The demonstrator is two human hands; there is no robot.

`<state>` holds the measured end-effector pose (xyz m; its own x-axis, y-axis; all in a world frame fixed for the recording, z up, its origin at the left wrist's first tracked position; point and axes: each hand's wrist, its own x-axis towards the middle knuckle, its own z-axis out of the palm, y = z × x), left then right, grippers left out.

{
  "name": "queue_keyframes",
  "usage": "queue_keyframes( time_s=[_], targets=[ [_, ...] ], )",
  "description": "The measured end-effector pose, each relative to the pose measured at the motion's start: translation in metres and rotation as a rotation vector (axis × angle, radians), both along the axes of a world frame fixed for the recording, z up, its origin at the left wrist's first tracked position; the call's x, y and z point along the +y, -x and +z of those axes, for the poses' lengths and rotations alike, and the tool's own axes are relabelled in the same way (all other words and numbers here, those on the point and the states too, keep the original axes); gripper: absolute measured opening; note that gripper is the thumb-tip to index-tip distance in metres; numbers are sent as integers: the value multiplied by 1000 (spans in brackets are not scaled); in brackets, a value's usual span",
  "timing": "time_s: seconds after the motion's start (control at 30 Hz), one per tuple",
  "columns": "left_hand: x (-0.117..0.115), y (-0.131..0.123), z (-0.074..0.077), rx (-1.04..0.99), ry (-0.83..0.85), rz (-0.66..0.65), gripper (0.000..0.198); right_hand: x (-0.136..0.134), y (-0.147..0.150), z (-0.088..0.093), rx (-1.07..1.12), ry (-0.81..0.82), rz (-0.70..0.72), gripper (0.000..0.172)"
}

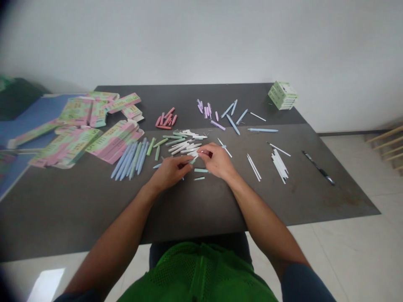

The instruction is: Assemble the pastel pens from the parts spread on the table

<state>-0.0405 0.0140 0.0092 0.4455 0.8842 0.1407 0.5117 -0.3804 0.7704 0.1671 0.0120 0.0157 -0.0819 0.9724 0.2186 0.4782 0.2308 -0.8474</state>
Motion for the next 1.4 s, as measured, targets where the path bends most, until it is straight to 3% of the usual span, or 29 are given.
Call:
queue_keyframes(
  time_s=[0.13,0.43,0.57,0.7,0.87,1.1,1.23,1.4],
  targets=[
    [0,0,2,17,-8,-76,25,-1,2,-2,8,51,32,14],
    [-3,-4,8,45,59,-76,28,-1,2,-1,32,103,129,17],
    [-3,-4,12,68,48,-52,30,0,-7,2,41,156,113,27],
    [-2,-2,11,100,6,2,29,1,-23,7,-217,135,165,14],
    [0,-3,4,144,-61,44,22,0,-31,6,-571,81,368,8],
    [-1,-3,1,214,-165,105,20,-2,-28,-3,-709,63,398,10],
    [-5,-6,1,248,-349,169,18,0,-34,0,-731,72,400,8],
    [-10,-22,-4,319,-450,118,19,5,-46,2,-750,88,384,10]
  ],
)
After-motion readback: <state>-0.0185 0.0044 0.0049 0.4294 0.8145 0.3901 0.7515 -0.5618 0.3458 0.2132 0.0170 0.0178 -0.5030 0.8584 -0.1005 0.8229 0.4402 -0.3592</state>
